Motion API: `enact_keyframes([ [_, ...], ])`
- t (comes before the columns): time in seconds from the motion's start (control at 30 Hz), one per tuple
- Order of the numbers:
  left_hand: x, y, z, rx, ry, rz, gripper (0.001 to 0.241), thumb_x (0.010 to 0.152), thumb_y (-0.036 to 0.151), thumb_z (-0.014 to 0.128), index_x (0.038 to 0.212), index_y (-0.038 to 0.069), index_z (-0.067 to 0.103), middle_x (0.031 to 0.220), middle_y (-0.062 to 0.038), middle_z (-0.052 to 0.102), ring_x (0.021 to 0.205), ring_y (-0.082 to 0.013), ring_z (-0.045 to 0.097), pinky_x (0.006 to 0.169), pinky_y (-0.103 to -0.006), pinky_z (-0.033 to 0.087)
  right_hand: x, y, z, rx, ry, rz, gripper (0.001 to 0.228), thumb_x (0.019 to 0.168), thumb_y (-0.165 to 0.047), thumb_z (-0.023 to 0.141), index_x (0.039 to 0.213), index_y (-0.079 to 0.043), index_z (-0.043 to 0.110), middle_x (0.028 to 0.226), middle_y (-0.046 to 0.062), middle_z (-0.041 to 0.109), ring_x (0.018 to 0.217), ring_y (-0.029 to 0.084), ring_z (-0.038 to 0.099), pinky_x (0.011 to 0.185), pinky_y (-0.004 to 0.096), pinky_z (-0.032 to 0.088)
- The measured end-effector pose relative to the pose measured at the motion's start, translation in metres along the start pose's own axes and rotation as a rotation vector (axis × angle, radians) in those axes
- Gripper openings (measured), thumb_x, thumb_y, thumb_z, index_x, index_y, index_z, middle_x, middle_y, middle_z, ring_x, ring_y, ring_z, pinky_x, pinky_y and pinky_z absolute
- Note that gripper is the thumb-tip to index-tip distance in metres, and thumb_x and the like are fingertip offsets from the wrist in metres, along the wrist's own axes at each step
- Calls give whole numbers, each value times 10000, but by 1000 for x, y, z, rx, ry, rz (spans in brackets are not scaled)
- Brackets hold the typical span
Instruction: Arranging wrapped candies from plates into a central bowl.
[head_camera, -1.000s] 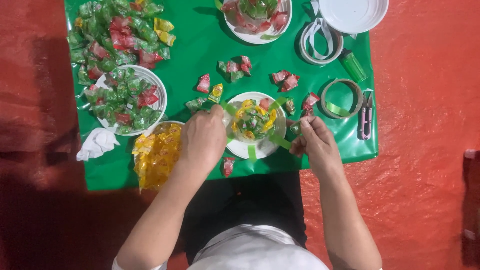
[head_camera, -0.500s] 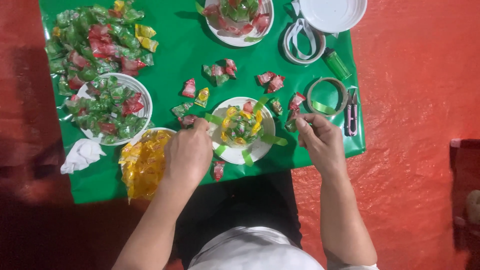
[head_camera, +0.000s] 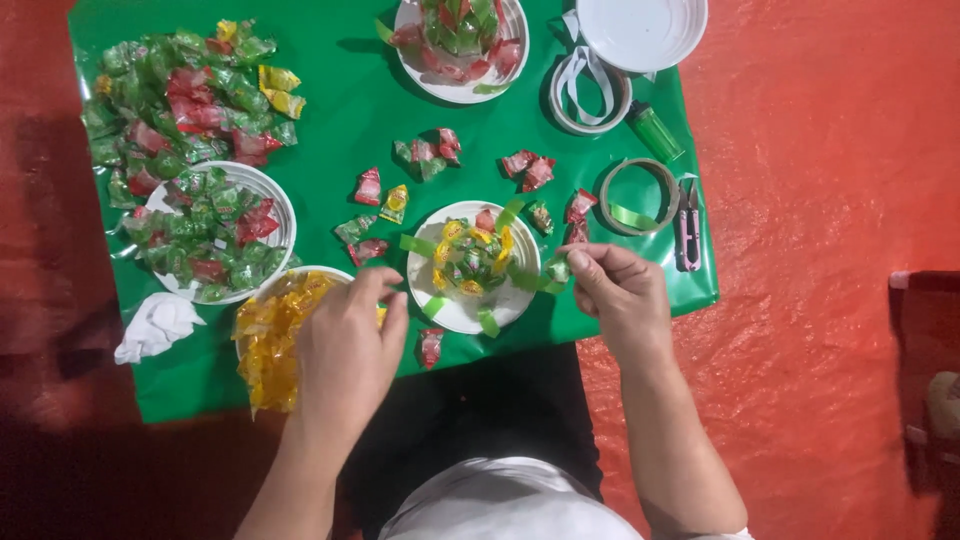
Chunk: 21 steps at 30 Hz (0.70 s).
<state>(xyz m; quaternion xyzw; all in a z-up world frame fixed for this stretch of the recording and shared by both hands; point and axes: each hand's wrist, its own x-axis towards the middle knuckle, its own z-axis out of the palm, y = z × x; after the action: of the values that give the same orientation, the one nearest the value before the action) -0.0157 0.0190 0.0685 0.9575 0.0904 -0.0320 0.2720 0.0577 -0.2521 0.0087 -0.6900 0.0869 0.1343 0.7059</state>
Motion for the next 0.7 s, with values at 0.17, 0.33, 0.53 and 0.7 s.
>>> enact_keyframes([
  [0.17,-14,27,7,-308,117,224,233,839,27,743,1069,66,736,861,-90,751,677,-216,656,560,-327,526,-12,-3,9,5,19,-23,142,937,-52,742,1061,13,757,643,42,602,500,75,485,452,202,380],
  [0.33,-20,48,13,-599,24,178,325,792,15,754,1106,76,702,869,1,744,636,-109,650,526,-244,491,-29,-11,15,-68,-26,-41,180,893,1,754,1071,-15,773,708,1,648,560,47,498,481,173,376],
  [0.53,-23,44,27,-781,3,248,449,865,113,766,1280,-11,646,974,-173,799,738,-266,780,570,-351,627,-38,-4,17,-88,-135,-293,196,835,29,792,1030,16,778,967,213,778,566,125,622,481,237,527],
  [0.7,-27,38,44,-1185,-247,62,485,865,103,767,1322,-23,666,1010,-172,790,861,-171,744,731,-299,614,-42,-12,15,-22,-325,-416,129,854,75,732,969,30,771,1145,254,723,672,137,655,539,265,581],
])
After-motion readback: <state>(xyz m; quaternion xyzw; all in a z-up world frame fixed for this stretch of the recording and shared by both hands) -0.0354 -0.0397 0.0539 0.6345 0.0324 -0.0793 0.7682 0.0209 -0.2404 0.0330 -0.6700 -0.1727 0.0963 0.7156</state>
